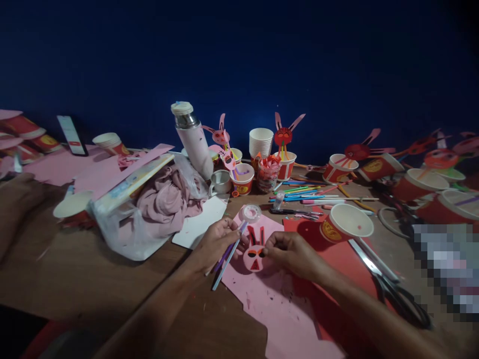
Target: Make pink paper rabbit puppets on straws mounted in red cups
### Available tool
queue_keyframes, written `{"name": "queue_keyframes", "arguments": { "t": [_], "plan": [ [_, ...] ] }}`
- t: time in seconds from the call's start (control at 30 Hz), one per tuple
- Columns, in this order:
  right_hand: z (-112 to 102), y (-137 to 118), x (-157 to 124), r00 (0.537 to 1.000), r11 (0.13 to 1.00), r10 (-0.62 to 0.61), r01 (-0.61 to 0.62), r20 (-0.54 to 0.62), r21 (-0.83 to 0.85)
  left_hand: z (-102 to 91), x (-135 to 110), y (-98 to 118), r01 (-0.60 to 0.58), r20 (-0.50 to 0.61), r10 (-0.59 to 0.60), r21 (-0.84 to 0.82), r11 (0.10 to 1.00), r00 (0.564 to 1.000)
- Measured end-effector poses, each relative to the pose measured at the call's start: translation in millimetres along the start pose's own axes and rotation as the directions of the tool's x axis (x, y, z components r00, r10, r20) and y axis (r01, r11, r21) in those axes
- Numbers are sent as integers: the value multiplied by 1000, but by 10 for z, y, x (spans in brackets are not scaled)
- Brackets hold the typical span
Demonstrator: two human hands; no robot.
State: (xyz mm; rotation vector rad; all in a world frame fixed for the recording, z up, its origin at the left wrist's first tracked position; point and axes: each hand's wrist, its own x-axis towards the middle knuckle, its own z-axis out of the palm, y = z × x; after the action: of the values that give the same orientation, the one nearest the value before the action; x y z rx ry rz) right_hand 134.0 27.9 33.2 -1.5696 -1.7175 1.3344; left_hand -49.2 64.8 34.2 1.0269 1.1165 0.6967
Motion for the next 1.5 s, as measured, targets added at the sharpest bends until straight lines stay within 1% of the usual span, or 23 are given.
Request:
{"name": "queue_keyframes", "arguments": {
  "t": [0.07, 0.13, 0.17, 0.23, 0.3, 0.37, 0.5, 0.63, 0.8, 1.0, 1.1, 1.27, 1.5],
  "plan": [
    [-112, -64, -41, 999, 990, -22, 26, -25, 137, 22, -16, -3, -9, 13, 10, -55, 998, 1000],
    [-230, -145, -62, 995, 963, -50, 71, -87, 258, 59, -43, -1, 4, 46, 1, -101, 995, 999],
    [-280, -185, -64, 992, 955, -63, 93, -113, 282, 82, -60, 2, 12, 66, -4, -119, 993, 998],
    [-343, -251, -53, 983, 954, -81, 124, -164, 274, 128, -101, 12, 22, 109, -6, -147, 989, 994],
    [-355, -287, -32, 975, 951, -85, 141, -204, 277, 170, -145, 25, 21, 130, -2, -148, 989, 991],
    [-331, -288, -11, 973, 930, -65, 141, -223, 341, 207, -184, 39, 28, 128, -9, -143, 989, 992],
    [-263, -241, 15, 981, 856, -16, 114, -196, 504, 285, -232, 59, 19, 85, -5, -174, 985, 996],
    [-229, -218, 20, 981, 817, 11, 104, -196, 567, 356, -246, 71, -5, 67, 18, -189, 982, 998],
    [-205, -210, 6, 974, 818, 39, 97, -223, 567, 397, -254, 78, -30, 98, 52, -213, 977, 994],
    [-180, -192, -8, 954, 843, -15, 172, -299, 509, 424, -282, 82, -8, 96, 32, -234, 972, 995],
    [-165, -191, -9, 948, 866, -18, 172, -316, 469, 431, -283, 67, -8, 96, 32, -240, 971, 995],
    [-142, -198, -18, 941, 881, -14, 171, -337, 442, 434, -262, 22, 10, 62, 6, -247, 969, 998],
    [-142, -216, -26, 942, 889, -23, 172, -334, 424, 448, -263, 12, 23, 36, -16, -222, 975, 999]
  ]
}}
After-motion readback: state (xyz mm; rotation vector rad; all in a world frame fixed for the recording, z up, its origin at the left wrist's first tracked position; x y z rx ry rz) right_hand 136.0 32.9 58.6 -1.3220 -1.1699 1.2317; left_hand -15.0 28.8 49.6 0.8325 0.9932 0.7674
